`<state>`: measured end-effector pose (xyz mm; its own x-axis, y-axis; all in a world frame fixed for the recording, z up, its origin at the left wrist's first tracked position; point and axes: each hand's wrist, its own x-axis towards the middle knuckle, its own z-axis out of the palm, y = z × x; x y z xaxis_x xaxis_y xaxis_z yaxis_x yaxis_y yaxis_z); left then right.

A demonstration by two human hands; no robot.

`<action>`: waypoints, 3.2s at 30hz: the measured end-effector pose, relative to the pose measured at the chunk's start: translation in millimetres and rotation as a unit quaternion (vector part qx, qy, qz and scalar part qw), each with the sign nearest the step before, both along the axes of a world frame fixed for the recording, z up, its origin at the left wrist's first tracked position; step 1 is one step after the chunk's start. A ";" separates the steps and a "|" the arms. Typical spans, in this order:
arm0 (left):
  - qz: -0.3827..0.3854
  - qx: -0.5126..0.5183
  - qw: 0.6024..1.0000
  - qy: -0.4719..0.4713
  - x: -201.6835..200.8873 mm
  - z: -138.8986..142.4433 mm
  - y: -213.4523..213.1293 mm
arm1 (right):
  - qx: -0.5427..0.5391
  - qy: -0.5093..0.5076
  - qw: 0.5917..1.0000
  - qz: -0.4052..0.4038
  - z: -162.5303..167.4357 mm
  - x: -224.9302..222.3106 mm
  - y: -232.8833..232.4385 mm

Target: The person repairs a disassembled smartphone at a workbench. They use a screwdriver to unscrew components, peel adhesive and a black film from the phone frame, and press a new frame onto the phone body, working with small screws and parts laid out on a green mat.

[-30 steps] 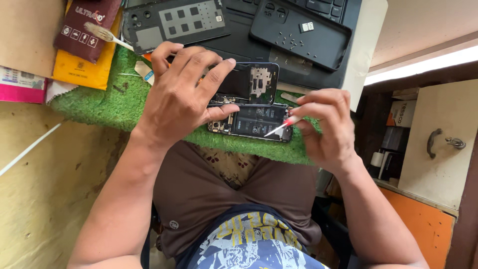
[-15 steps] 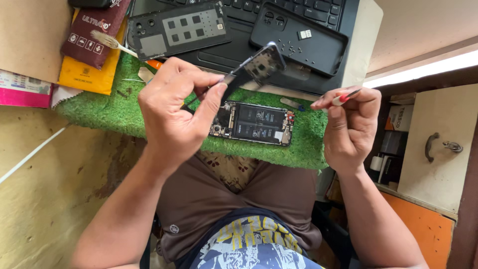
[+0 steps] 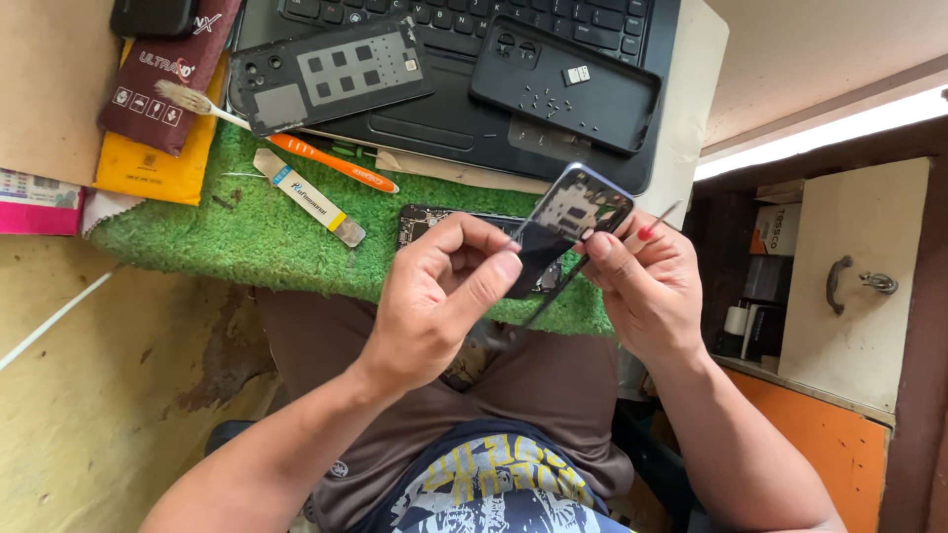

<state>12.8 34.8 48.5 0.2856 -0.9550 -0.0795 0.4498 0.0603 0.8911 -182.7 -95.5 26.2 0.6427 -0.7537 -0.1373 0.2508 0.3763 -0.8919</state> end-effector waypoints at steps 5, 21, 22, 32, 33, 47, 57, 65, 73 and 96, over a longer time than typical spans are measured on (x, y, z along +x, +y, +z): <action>-0.072 -0.024 0.995 0.067 6.6 1.6 -1.8 | -0.037 0.076 0.994 0.067 0.5 1.2 1.5; 0.058 0.000 0.979 -0.195 0.3 -10.7 -3.6 | -0.540 0.160 0.826 -0.012 22.3 17.5 7.3; 0.061 0.002 0.978 -0.199 0.8 -8.9 -4.0 | -0.550 0.166 0.819 -0.008 22.3 18.6 7.9; 0.081 -0.007 0.971 -0.227 0.1 -2.4 -3.0 | -0.598 0.170 0.782 0.026 24.3 26.4 10.2; 0.085 -0.013 0.969 -0.232 0.3 -2.7 -3.2 | -0.602 0.167 0.780 0.026 24.0 26.5 10.5; 0.086 -0.019 0.980 -0.179 -1.6 -3.7 -4.5 | -0.581 0.163 0.797 0.020 17.4 28.3 12.6; 0.126 0.003 0.962 -0.241 -4.6 -1.3 -4.1 | -0.605 0.188 0.773 0.031 19.8 30.3 17.7; 0.115 0.023 0.977 -0.176 -7.6 -2.9 -3.8 | -0.564 0.230 0.792 0.037 23.0 32.2 27.4; 0.110 0.046 0.976 -0.184 -7.6 -0.2 -3.7 | -0.576 0.231 0.784 0.033 21.1 33.3 28.5; 0.105 0.018 0.975 -0.192 -6.0 3.7 -3.4 | -0.582 0.229 0.779 0.036 17.9 30.1 27.3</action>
